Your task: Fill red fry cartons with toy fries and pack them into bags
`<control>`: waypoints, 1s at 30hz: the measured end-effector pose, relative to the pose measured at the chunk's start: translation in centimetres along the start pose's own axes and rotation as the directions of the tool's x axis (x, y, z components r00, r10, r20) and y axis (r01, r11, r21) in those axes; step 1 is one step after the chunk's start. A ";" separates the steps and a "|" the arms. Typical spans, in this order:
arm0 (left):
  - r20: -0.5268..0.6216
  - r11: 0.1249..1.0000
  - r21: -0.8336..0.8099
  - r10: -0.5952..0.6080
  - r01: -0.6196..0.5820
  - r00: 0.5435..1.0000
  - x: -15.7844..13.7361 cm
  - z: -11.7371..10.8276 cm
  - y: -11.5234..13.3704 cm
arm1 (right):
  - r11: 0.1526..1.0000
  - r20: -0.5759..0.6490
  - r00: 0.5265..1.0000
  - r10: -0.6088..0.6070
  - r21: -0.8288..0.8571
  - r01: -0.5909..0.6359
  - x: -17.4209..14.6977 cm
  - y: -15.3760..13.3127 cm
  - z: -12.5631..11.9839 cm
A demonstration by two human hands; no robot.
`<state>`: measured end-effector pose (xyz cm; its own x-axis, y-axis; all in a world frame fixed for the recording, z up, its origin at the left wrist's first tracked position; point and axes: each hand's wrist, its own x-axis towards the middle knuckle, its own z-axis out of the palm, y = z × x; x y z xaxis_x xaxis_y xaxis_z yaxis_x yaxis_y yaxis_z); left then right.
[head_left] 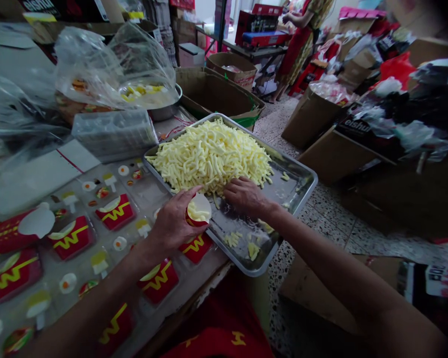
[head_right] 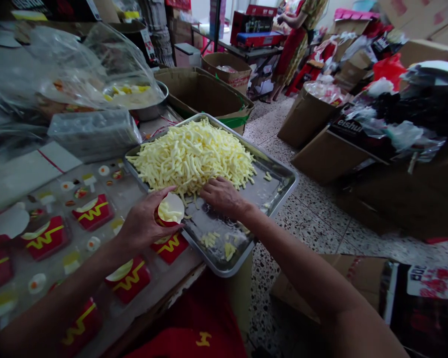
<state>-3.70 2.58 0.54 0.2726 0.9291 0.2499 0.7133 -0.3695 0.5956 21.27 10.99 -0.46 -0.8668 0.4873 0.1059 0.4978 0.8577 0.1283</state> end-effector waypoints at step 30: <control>-0.169 0.991 0.089 -0.086 0.103 0.982 1.6 3.3 3.1 | 0.216 0.064 0.598 0.799 0.898 -0.384 2.2 -6.7 -3.2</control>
<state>1.08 3.01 0.28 0.0969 0.9415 0.3228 0.7923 -0.2693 0.5475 16.15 5.80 2.05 -0.1227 0.9871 0.1025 0.4152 0.1448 -0.8981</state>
